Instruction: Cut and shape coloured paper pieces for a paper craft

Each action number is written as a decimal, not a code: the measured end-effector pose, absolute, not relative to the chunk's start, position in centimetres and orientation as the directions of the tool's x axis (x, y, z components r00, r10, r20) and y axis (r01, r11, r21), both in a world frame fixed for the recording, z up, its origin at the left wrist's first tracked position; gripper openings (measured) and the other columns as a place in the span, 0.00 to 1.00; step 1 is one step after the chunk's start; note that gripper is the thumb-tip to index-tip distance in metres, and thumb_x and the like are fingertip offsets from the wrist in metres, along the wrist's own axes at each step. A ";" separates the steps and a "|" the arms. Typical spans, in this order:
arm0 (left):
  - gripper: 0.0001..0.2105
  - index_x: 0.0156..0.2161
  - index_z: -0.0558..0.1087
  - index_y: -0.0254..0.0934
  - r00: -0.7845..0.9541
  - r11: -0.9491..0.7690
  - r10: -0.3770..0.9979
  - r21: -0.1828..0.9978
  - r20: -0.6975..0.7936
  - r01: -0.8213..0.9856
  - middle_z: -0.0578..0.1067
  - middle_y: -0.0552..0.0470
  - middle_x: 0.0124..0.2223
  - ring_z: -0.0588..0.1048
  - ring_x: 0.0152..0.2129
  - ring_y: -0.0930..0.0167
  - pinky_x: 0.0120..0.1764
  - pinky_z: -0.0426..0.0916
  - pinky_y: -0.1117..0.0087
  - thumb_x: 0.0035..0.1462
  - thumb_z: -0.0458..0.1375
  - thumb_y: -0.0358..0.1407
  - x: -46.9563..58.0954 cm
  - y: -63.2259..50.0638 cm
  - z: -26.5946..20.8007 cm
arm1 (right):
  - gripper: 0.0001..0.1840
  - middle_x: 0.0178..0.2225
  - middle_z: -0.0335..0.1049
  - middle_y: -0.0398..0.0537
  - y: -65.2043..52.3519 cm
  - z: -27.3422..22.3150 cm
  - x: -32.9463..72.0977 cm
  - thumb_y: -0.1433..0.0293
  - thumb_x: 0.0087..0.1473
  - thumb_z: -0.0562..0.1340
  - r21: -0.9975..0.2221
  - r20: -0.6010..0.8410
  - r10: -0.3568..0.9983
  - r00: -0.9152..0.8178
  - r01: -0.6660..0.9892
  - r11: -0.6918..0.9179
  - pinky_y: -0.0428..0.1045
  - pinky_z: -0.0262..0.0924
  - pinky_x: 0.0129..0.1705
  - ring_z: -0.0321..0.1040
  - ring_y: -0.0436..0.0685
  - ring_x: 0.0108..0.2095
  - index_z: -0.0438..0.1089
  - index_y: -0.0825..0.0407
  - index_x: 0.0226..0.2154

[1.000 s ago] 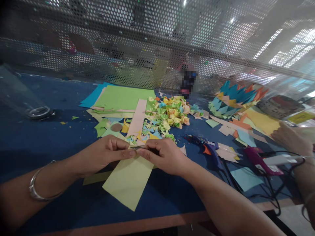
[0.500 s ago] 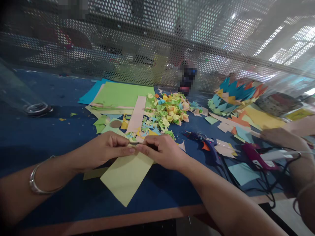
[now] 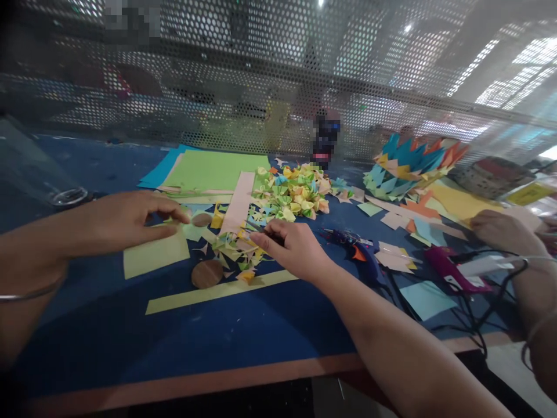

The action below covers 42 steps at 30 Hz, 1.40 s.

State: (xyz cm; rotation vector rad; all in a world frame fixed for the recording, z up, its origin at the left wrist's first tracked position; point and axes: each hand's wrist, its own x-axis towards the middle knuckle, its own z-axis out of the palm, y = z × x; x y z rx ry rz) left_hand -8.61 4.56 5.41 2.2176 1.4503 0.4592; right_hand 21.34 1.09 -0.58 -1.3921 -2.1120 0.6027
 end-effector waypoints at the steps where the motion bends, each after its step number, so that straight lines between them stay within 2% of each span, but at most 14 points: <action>1: 0.10 0.39 0.81 0.35 0.450 -0.427 0.892 0.414 0.047 0.804 0.77 0.52 0.37 0.69 0.34 0.71 0.38 0.53 0.71 0.57 0.58 0.35 -7.8 4.3 5.4 | 0.26 0.19 0.55 0.38 1.2 -0.6 21.4 0.49 0.63 0.56 -0.618 0.202 0.930 -0.306 0.697 0.364 0.49 0.42 0.24 0.50 0.47 0.21 0.62 0.51 0.25; 2: 0.11 0.41 0.80 0.33 0.496 -0.482 0.866 0.363 0.059 0.798 0.77 0.48 0.40 0.69 0.37 0.68 0.40 0.55 0.69 0.59 0.56 0.35 -6.7 3.9 5.3 | 0.26 0.19 0.54 0.38 1.3 -0.6 21.4 0.49 0.63 0.57 -0.612 0.216 0.932 -0.291 0.704 0.362 0.48 0.42 0.25 0.50 0.47 0.21 0.62 0.51 0.24; 6: 0.11 0.40 0.79 0.34 0.678 -0.673 0.724 0.349 0.127 0.653 0.76 0.42 0.40 0.71 0.40 0.61 0.41 0.59 0.64 0.58 0.56 0.35 -1.9 3.4 3.9 | 0.25 0.20 0.51 0.37 1.6 -0.9 21.5 0.50 0.63 0.57 -0.614 0.253 0.934 -0.251 0.704 0.355 0.48 0.42 0.25 0.49 0.47 0.21 0.60 0.51 0.23; 8: 0.10 0.38 0.79 0.35 0.658 -0.639 0.748 0.360 0.085 0.680 0.76 0.41 0.39 0.71 0.41 0.58 0.39 0.60 0.63 0.55 0.56 0.35 -0.2 3.6 2.8 | 0.25 0.19 0.50 0.37 1.7 -1.0 21.6 0.51 0.63 0.58 -0.611 0.271 0.932 -0.240 0.706 0.359 0.48 0.42 0.24 0.49 0.47 0.21 0.58 0.51 0.23; 11: 0.08 0.33 0.79 0.37 0.624 -0.571 0.782 0.390 -0.012 0.723 0.75 0.42 0.34 0.72 0.35 0.58 0.31 0.56 0.64 0.49 0.60 0.38 1.3 4.4 1.4 | 0.26 0.19 0.50 0.38 1.6 -1.1 21.9 0.51 0.62 0.58 -0.576 0.303 0.923 -0.237 0.726 0.376 0.48 0.42 0.24 0.50 0.47 0.21 0.56 0.50 0.22; 16: 0.04 0.27 0.78 0.38 0.619 -0.528 0.782 0.453 -0.071 0.718 0.74 0.47 0.25 0.69 0.24 0.66 0.28 0.54 0.66 0.45 0.61 0.34 1.9 5.0 0.9 | 0.26 0.19 0.51 0.38 1.4 -0.9 22.0 0.50 0.62 0.58 -0.558 0.328 0.916 -0.231 0.735 0.386 0.48 0.42 0.24 0.49 0.48 0.21 0.56 0.50 0.23; 18: 0.04 0.28 0.79 0.38 0.601 -0.501 0.796 0.482 -0.069 0.719 0.75 0.47 0.26 0.70 0.24 0.67 0.28 0.56 0.67 0.46 0.61 0.34 1.6 4.9 1.3 | 0.26 0.19 0.51 0.38 1.4 -0.9 22.1 0.49 0.62 0.57 -0.552 0.331 0.915 -0.230 0.739 0.386 0.48 0.41 0.24 0.49 0.48 0.21 0.56 0.50 0.22; 21: 0.07 0.34 0.79 0.37 0.560 -0.460 0.828 0.560 -0.009 0.689 0.78 0.46 0.33 0.72 0.28 0.67 0.31 0.60 0.67 0.53 0.60 0.37 0.3 4.5 2.4 | 0.27 0.19 0.54 0.39 1.5 -0.8 22.1 0.47 0.61 0.57 -0.541 0.308 0.924 -0.227 0.757 0.366 0.49 0.42 0.24 0.51 0.49 0.21 0.59 0.50 0.22; 24: 0.08 0.34 0.78 0.36 0.414 -0.278 0.907 0.854 0.082 0.439 0.78 0.48 0.33 0.73 0.31 0.69 0.36 0.63 0.68 0.53 0.64 0.39 -1.3 3.9 3.1 | 0.26 0.19 0.57 0.40 1.5 -1.0 22.0 0.48 0.61 0.58 -0.498 0.230 0.944 -0.238 0.805 0.324 0.49 0.42 0.25 0.53 0.49 0.20 0.61 0.50 0.23; 27: 0.06 0.32 0.78 0.36 0.312 -0.065 0.949 0.994 0.033 0.092 0.76 0.51 0.33 0.70 0.29 0.74 0.36 0.63 0.70 0.52 0.67 0.36 -1.8 3.2 2.6 | 0.23 0.20 0.62 0.43 1.4 -1.4 21.7 0.50 0.60 0.60 -0.402 0.146 0.956 -0.256 0.867 0.294 0.49 0.42 0.25 0.54 0.50 0.21 0.62 0.50 0.24; 31: 0.10 0.36 0.80 0.35 0.257 0.154 0.960 0.977 -0.112 -0.150 0.77 0.51 0.33 0.68 0.27 0.76 0.32 0.60 0.72 0.46 0.71 0.34 -1.3 2.6 0.9 | 0.18 0.24 0.67 0.47 1.1 -1.9 21.1 0.54 0.59 0.61 -0.277 0.099 0.955 -0.279 0.914 0.295 0.49 0.44 0.26 0.59 0.53 0.24 0.65 0.51 0.28; 36: 0.07 0.33 0.79 0.36 0.291 0.198 0.949 0.948 -0.121 -0.251 0.77 0.53 0.34 0.70 0.29 0.76 0.31 0.60 0.73 0.49 0.70 0.35 -1.0 1.9 0.3 | 0.15 0.29 0.72 0.49 0.2 -1.9 20.6 0.57 0.61 0.59 -0.194 0.146 0.939 -0.311 0.922 0.336 0.50 0.44 0.26 0.64 0.54 0.27 0.69 0.53 0.36; 40: 0.08 0.35 0.79 0.37 0.266 0.187 0.958 0.938 -0.109 -0.291 0.78 0.52 0.37 0.72 0.32 0.75 0.32 0.60 0.74 0.50 0.70 0.37 -1.0 1.1 0.6 | 0.14 0.30 0.73 0.48 -1.1 -1.4 20.0 0.59 0.62 0.59 0.023 0.311 0.891 -0.330 0.940 0.340 0.50 0.42 0.24 0.67 0.56 0.27 0.70 0.52 0.34; 42: 0.09 0.35 0.79 0.37 0.252 0.197 0.960 0.931 -0.120 -0.307 0.78 0.52 0.38 0.72 0.33 0.75 0.33 0.61 0.74 0.50 0.70 0.38 -0.8 0.6 0.7 | 0.10 0.34 0.75 0.48 -1.7 -1.2 19.7 0.62 0.63 0.59 0.099 0.460 0.799 -0.388 0.916 0.389 0.50 0.47 0.24 0.71 0.57 0.32 0.71 0.52 0.38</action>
